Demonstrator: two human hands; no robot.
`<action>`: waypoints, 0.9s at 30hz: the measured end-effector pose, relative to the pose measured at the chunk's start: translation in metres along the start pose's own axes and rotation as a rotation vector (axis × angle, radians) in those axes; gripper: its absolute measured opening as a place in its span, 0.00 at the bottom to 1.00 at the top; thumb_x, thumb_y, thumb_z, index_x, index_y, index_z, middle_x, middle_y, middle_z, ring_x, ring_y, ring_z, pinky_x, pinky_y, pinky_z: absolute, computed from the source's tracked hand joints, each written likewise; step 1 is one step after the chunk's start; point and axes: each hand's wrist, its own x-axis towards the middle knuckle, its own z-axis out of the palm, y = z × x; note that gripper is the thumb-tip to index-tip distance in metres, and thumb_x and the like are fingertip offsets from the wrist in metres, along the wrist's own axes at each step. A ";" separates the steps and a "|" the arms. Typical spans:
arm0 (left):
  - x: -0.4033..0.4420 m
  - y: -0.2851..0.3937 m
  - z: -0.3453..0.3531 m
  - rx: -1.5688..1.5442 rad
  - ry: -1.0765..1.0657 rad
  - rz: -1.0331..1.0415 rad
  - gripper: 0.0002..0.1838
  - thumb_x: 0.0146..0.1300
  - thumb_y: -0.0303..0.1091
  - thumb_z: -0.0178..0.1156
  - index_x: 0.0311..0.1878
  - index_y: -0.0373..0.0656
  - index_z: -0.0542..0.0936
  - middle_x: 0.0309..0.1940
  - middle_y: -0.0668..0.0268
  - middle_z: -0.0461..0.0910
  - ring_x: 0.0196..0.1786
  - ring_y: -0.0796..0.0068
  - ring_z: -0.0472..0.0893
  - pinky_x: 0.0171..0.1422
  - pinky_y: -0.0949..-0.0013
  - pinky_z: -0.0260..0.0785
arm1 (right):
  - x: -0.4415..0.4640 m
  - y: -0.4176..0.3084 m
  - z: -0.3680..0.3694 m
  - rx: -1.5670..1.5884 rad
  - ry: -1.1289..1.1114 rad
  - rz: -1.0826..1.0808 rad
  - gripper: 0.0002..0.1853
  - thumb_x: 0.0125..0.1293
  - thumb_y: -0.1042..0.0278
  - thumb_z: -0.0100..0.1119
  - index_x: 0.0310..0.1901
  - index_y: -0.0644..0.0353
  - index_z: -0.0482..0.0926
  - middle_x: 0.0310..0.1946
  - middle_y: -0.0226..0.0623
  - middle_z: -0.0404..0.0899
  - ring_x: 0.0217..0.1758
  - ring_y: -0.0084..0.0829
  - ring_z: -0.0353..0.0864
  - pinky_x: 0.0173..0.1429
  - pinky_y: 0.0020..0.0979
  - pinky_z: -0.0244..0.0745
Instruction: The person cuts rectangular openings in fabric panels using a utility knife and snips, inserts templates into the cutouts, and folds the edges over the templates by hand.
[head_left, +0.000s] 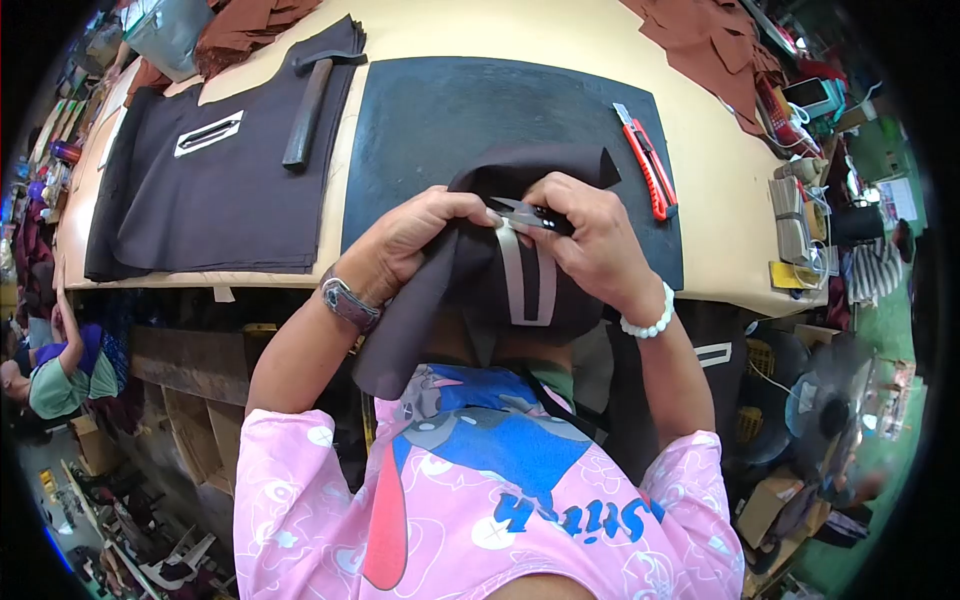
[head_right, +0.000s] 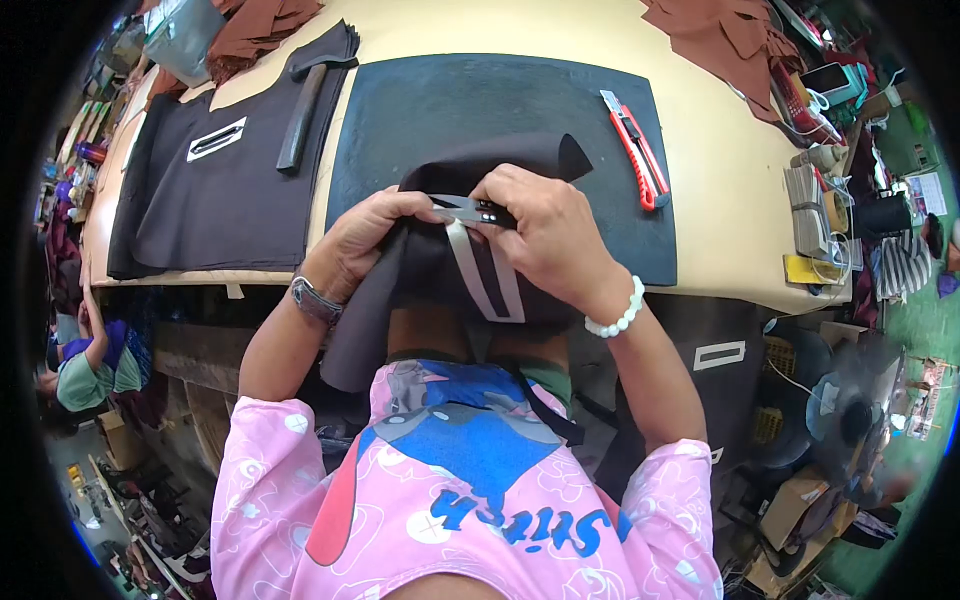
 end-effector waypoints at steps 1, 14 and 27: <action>0.000 -0.001 -0.003 -0.041 -0.039 -0.029 0.08 0.53 0.23 0.57 0.35 0.30 0.80 0.30 0.59 0.81 0.29 0.75 0.82 0.37 0.74 0.78 | 0.003 0.000 -0.001 0.084 -0.043 0.068 0.07 0.52 0.72 0.64 0.31 0.62 0.76 0.24 0.37 0.76 0.25 0.34 0.78 0.28 0.31 0.68; -0.009 0.005 0.018 0.192 0.008 0.135 0.20 0.51 0.24 0.61 0.48 0.26 0.73 0.36 0.54 0.82 0.36 0.69 0.83 0.43 0.71 0.78 | -0.004 0.017 -0.004 0.331 0.303 0.488 0.12 0.64 0.64 0.59 0.33 0.67 0.77 0.20 0.34 0.74 0.23 0.20 0.65 0.27 0.30 0.63; -0.042 0.032 -0.038 1.416 0.861 0.820 0.39 0.47 0.31 0.69 0.62 0.30 0.64 0.52 0.48 0.74 0.55 0.56 0.75 0.61 0.64 0.66 | -0.067 0.006 -0.034 0.066 0.143 0.560 0.05 0.59 0.75 0.58 0.36 0.67 0.77 0.21 0.39 0.74 0.24 0.20 0.68 0.29 0.27 0.64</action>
